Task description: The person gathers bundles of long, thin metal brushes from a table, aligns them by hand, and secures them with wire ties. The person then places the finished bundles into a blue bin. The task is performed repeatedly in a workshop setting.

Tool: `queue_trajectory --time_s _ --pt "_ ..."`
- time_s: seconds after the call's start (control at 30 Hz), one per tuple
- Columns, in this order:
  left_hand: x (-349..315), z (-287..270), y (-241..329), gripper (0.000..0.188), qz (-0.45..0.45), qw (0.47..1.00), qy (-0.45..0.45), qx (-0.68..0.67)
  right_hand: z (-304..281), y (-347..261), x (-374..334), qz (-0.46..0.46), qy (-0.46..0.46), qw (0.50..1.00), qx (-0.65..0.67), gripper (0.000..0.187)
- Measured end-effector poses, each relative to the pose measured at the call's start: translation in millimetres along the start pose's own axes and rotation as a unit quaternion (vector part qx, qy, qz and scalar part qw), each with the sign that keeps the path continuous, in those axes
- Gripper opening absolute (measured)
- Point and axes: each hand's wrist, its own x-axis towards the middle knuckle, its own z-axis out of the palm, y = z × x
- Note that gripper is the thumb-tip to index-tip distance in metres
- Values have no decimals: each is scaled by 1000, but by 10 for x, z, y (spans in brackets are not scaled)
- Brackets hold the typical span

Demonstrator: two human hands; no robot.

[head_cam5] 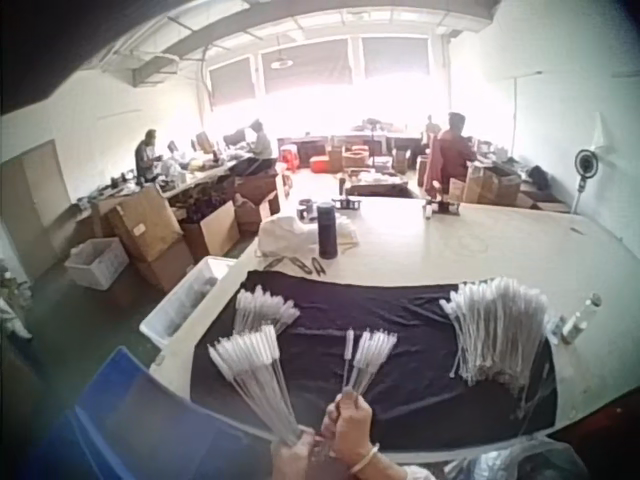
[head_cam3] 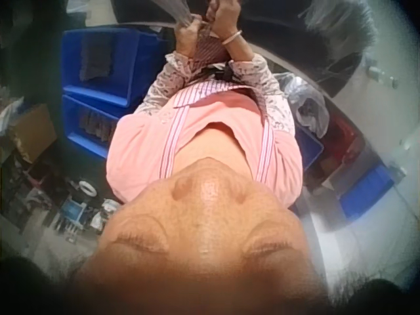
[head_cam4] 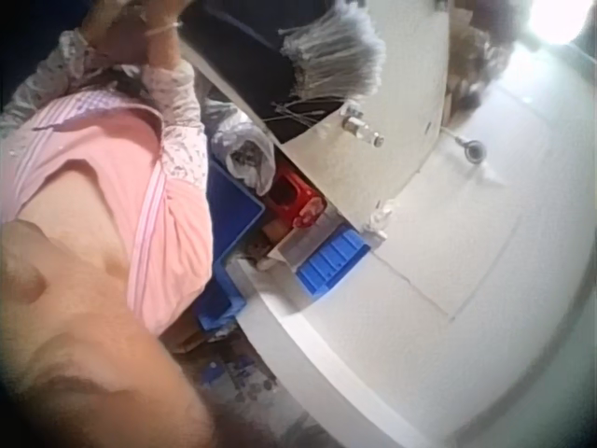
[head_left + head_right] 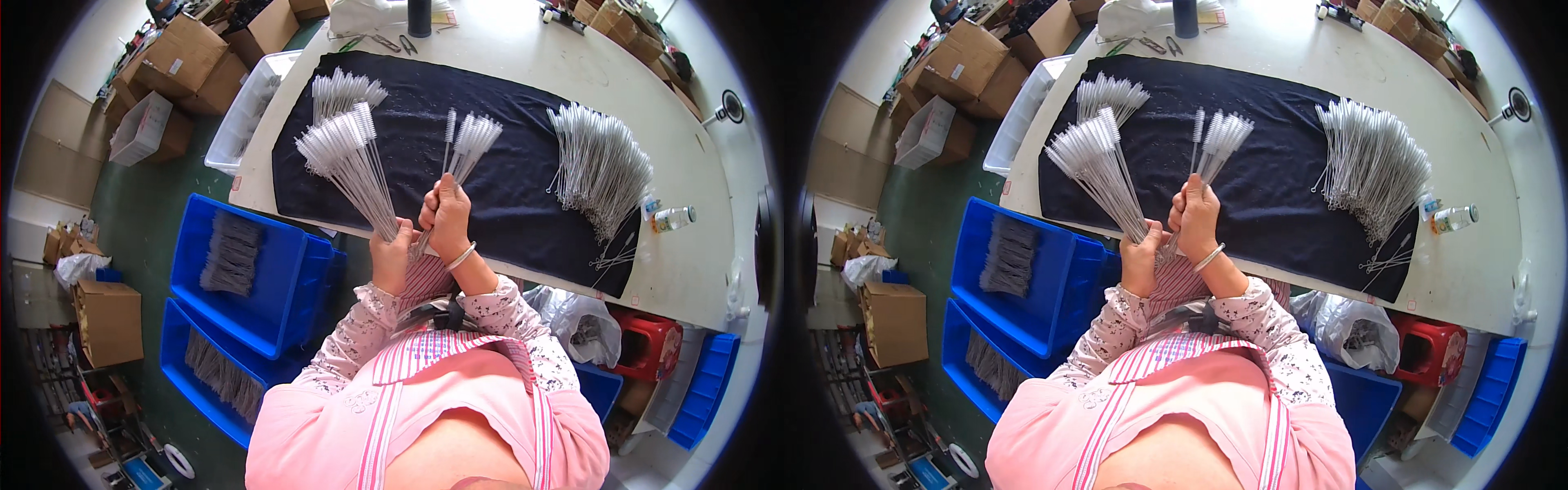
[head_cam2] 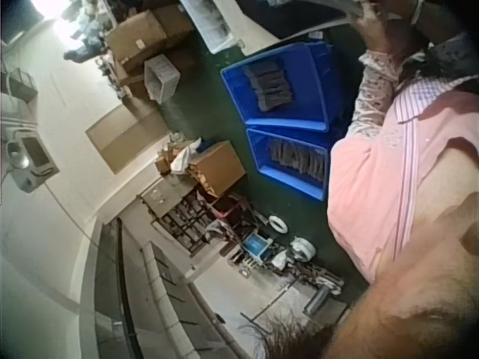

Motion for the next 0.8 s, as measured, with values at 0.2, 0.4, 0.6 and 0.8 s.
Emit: queue_trajectory --time_s 0.2,0.4,0.6,0.8 --pt "103 -207 10 12 63 988 128 -58 -188 -343 162 -195 115 974 -6 30" --pt "141 -312 169 32 58 998 37 -6 -342 -447 573 -245 126 739 -614 39" --pt "4 -235 244 53 11 997 -74 2 -523 -193 683 -325 119 584 -734 46" --pt "-9 -170 255 48 -35 993 -102 -58 -332 -304 432 -367 -6 744 -559 27"
